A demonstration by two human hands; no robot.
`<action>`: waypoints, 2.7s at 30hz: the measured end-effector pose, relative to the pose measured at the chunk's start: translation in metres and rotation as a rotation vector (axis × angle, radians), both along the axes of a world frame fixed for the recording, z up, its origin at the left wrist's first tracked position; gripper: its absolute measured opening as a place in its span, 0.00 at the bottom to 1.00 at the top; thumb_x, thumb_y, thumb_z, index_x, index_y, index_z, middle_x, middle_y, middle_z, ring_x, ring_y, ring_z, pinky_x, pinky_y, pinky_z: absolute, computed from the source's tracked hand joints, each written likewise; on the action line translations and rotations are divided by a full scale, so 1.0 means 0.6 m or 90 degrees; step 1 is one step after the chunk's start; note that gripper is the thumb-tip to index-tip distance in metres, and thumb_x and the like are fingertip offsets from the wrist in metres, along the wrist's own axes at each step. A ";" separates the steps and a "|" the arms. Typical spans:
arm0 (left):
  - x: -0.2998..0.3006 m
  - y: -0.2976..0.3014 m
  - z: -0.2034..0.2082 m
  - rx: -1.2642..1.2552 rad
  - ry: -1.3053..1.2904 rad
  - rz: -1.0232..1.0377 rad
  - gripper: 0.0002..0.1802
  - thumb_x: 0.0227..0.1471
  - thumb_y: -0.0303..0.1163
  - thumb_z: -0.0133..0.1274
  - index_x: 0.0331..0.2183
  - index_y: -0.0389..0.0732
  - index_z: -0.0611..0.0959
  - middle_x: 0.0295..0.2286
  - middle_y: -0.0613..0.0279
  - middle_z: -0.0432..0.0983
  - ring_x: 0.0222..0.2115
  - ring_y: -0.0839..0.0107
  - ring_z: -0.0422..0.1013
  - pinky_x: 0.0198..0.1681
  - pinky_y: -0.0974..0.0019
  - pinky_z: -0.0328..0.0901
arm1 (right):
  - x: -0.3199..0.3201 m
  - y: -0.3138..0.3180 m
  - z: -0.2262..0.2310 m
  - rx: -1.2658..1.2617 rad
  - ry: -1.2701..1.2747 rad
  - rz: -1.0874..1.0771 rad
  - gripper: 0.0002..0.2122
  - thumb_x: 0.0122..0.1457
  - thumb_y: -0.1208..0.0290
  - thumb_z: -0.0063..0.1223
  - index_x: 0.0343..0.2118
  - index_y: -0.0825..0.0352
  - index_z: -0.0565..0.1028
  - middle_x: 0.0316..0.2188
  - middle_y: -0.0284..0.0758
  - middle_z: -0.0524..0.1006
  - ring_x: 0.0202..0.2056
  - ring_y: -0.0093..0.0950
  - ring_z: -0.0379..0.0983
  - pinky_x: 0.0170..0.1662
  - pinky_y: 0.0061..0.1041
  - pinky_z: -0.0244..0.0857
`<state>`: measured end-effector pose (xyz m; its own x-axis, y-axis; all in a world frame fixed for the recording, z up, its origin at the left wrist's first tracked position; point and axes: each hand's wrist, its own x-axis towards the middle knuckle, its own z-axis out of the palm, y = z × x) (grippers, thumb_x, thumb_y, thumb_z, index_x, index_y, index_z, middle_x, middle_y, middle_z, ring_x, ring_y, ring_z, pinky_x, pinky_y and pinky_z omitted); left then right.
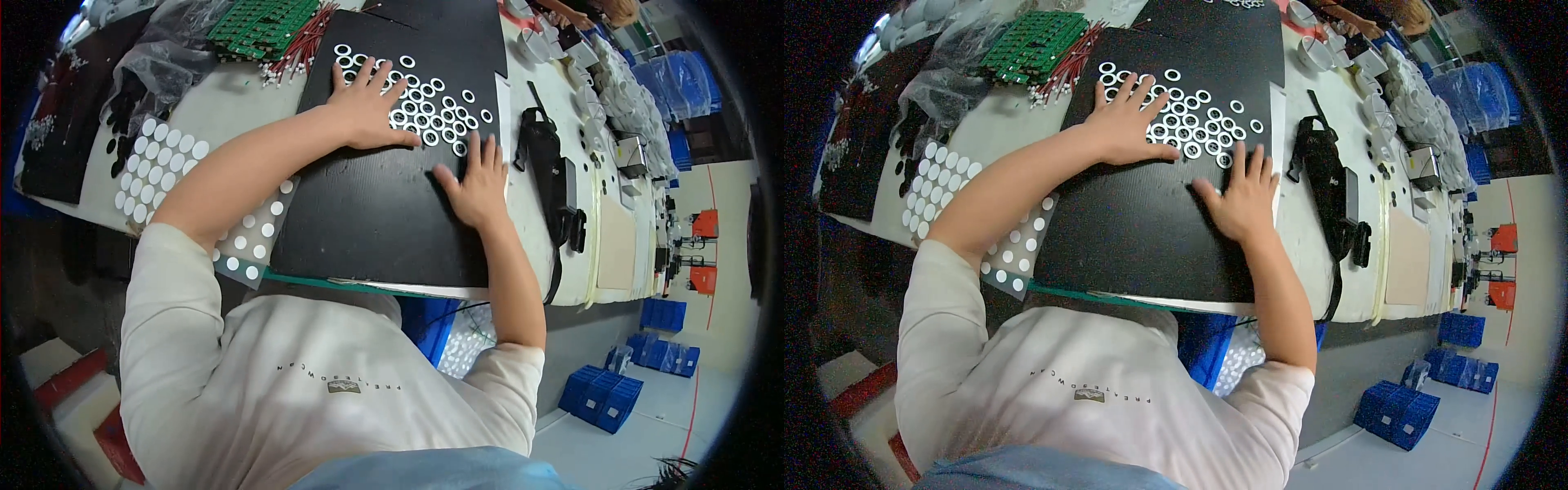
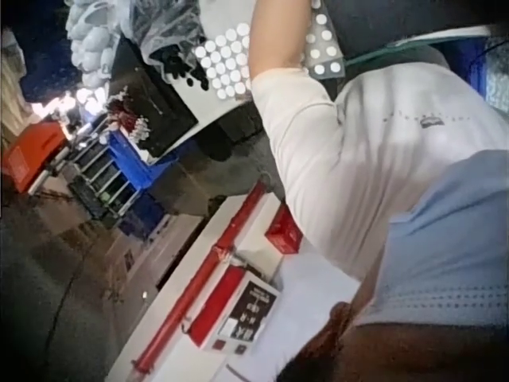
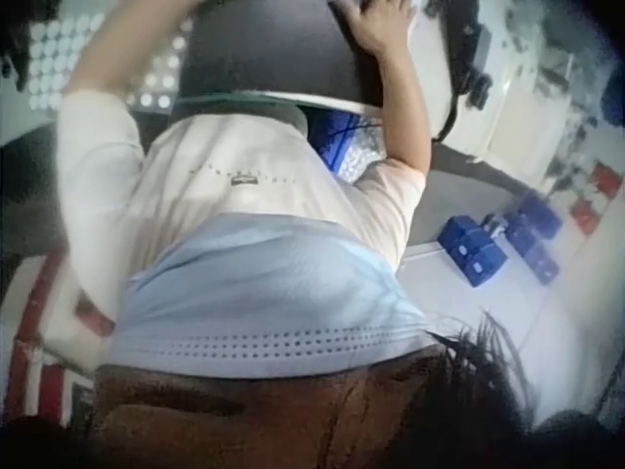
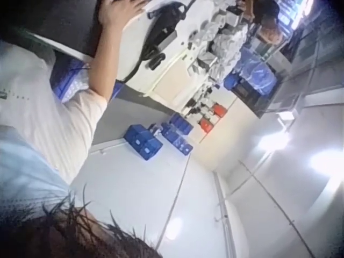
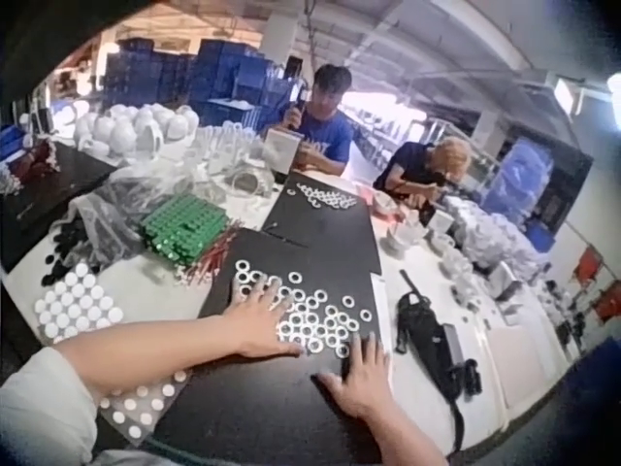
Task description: Peeling small white circular stickers from a backing sheet and applying them to silver metal rings.
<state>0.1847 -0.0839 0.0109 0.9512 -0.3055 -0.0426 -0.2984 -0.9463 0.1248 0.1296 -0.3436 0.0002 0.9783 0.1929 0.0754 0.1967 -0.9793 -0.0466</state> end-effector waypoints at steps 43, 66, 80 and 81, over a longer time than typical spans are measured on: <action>-0.307 0.253 -0.016 -0.033 -0.001 0.008 0.42 0.64 0.53 0.48 0.68 0.37 0.60 0.69 0.37 0.45 0.70 0.40 0.41 0.72 0.42 0.37 | -0.229 -0.147 0.042 0.434 0.114 -0.260 0.34 0.63 0.58 0.59 0.65 0.76 0.62 0.59 0.57 0.71 0.54 0.48 0.75 0.57 0.37 0.68; -0.301 0.253 -0.006 0.020 -0.003 -0.018 0.39 0.67 0.54 0.41 0.68 0.39 0.61 0.68 0.38 0.48 0.71 0.44 0.42 0.72 0.45 0.37 | -0.227 -0.106 0.042 1.014 0.354 -0.191 0.20 0.64 0.66 0.56 0.54 0.75 0.73 0.46 0.39 0.80 0.44 0.27 0.78 0.49 0.24 0.71; -0.203 0.175 0.089 -0.740 0.241 0.149 0.42 0.61 0.42 0.56 0.68 0.36 0.59 0.65 0.44 0.59 0.64 0.57 0.61 0.66 0.61 0.55 | -0.149 -0.143 0.105 1.077 0.144 -0.157 0.22 0.62 0.65 0.57 0.54 0.75 0.74 0.44 0.38 0.81 0.40 0.27 0.78 0.48 0.27 0.71; -0.186 0.162 0.094 -0.775 0.227 0.114 0.44 0.59 0.39 0.58 0.69 0.36 0.57 0.65 0.45 0.59 0.63 0.59 0.62 0.65 0.62 0.57 | -0.114 -0.178 0.085 1.035 0.171 -0.164 0.23 0.61 0.64 0.57 0.54 0.75 0.74 0.44 0.38 0.81 0.40 0.27 0.79 0.47 0.28 0.71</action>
